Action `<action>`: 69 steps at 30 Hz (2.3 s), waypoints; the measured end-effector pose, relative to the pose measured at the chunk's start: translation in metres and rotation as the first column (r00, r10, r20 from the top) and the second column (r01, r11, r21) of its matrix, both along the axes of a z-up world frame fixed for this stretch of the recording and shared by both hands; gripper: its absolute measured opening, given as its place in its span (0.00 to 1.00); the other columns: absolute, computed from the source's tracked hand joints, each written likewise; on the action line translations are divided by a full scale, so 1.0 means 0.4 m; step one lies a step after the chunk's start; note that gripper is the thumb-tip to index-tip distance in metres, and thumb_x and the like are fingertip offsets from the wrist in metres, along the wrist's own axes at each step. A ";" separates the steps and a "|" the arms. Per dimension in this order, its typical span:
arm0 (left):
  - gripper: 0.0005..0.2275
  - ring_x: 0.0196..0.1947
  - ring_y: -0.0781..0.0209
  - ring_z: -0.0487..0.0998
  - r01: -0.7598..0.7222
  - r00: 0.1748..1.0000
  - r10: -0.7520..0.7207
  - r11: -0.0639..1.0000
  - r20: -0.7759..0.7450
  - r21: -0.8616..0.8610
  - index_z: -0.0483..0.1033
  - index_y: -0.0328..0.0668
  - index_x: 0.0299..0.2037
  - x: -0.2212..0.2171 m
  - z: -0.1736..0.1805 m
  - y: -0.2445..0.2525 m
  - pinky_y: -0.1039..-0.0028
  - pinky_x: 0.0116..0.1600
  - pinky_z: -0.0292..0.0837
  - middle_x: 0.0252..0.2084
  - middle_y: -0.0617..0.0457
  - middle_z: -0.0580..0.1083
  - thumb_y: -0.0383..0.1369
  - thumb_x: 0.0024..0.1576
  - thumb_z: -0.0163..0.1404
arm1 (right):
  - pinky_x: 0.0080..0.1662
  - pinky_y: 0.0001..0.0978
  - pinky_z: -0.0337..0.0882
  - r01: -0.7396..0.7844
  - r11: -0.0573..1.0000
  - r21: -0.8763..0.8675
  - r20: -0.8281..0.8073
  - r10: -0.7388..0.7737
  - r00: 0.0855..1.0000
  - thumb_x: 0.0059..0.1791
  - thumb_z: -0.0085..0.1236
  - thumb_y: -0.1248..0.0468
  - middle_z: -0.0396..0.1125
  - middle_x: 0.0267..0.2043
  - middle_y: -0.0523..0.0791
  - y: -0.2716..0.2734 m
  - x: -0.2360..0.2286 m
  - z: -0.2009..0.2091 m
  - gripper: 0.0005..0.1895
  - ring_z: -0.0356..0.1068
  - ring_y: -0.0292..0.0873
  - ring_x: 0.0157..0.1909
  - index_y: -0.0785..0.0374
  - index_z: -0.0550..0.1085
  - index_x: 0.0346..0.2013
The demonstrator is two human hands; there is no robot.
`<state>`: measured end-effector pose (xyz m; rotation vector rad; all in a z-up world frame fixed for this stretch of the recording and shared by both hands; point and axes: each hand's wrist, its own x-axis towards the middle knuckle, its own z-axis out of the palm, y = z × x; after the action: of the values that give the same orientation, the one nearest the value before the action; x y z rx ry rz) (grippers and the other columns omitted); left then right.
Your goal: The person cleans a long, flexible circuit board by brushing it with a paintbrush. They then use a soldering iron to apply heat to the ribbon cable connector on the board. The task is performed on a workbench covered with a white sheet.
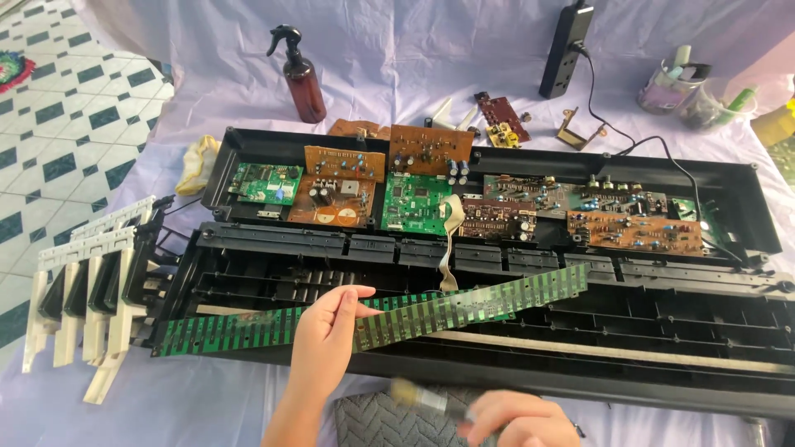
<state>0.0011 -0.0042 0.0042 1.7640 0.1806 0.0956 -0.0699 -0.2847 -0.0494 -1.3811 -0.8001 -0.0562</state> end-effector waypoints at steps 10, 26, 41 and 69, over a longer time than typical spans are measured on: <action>0.16 0.18 0.71 0.63 -0.008 1.000 0.008 0.998 -0.007 0.057 0.84 0.37 0.45 0.003 0.004 -0.004 0.81 0.27 0.60 0.30 0.54 0.86 0.36 0.63 0.43 | 0.61 0.56 0.73 0.240 0.967 -0.089 0.044 -0.237 0.971 0.51 0.51 0.58 0.77 0.48 0.51 0.008 -0.001 -0.006 0.18 0.77 0.56 0.56 0.60 0.72 0.18; 0.15 0.18 0.71 0.64 -0.013 1.000 0.015 0.997 -0.027 0.074 0.84 0.38 0.46 0.008 -0.014 -0.006 0.80 0.26 0.60 0.30 0.54 0.86 0.36 0.63 0.43 | 0.61 0.41 0.71 0.276 0.907 -0.318 0.145 -0.241 0.960 0.45 0.55 0.70 0.75 0.50 0.45 0.023 -0.003 0.035 0.11 0.74 0.46 0.57 0.59 0.69 0.18; 0.17 0.22 0.69 0.67 -0.006 0.998 0.008 0.999 -0.070 0.032 0.84 0.36 0.47 0.010 -0.017 -0.004 0.80 0.30 0.62 0.30 0.51 0.84 0.37 0.63 0.43 | 0.54 0.48 0.77 0.218 0.962 -0.166 -0.001 -0.221 0.975 0.56 0.41 0.50 0.75 0.43 0.51 -0.033 0.007 0.015 0.25 0.76 0.53 0.50 0.61 0.71 0.21; 0.16 0.20 0.66 0.64 -0.027 0.998 0.030 0.998 -0.055 0.062 0.85 0.34 0.45 0.009 -0.017 -0.012 0.79 0.29 0.60 0.30 0.50 0.86 0.34 0.63 0.43 | 0.42 0.48 0.78 0.309 0.929 0.204 -0.124 -0.288 0.950 0.54 0.37 0.64 0.73 0.34 0.55 -0.038 0.035 -0.036 0.24 0.77 0.57 0.37 0.67 0.70 0.16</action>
<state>0.0046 -0.0091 -0.0025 1.8265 0.2459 0.0734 -0.0559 -0.3000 -0.0639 -1.2728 -0.4845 -0.3092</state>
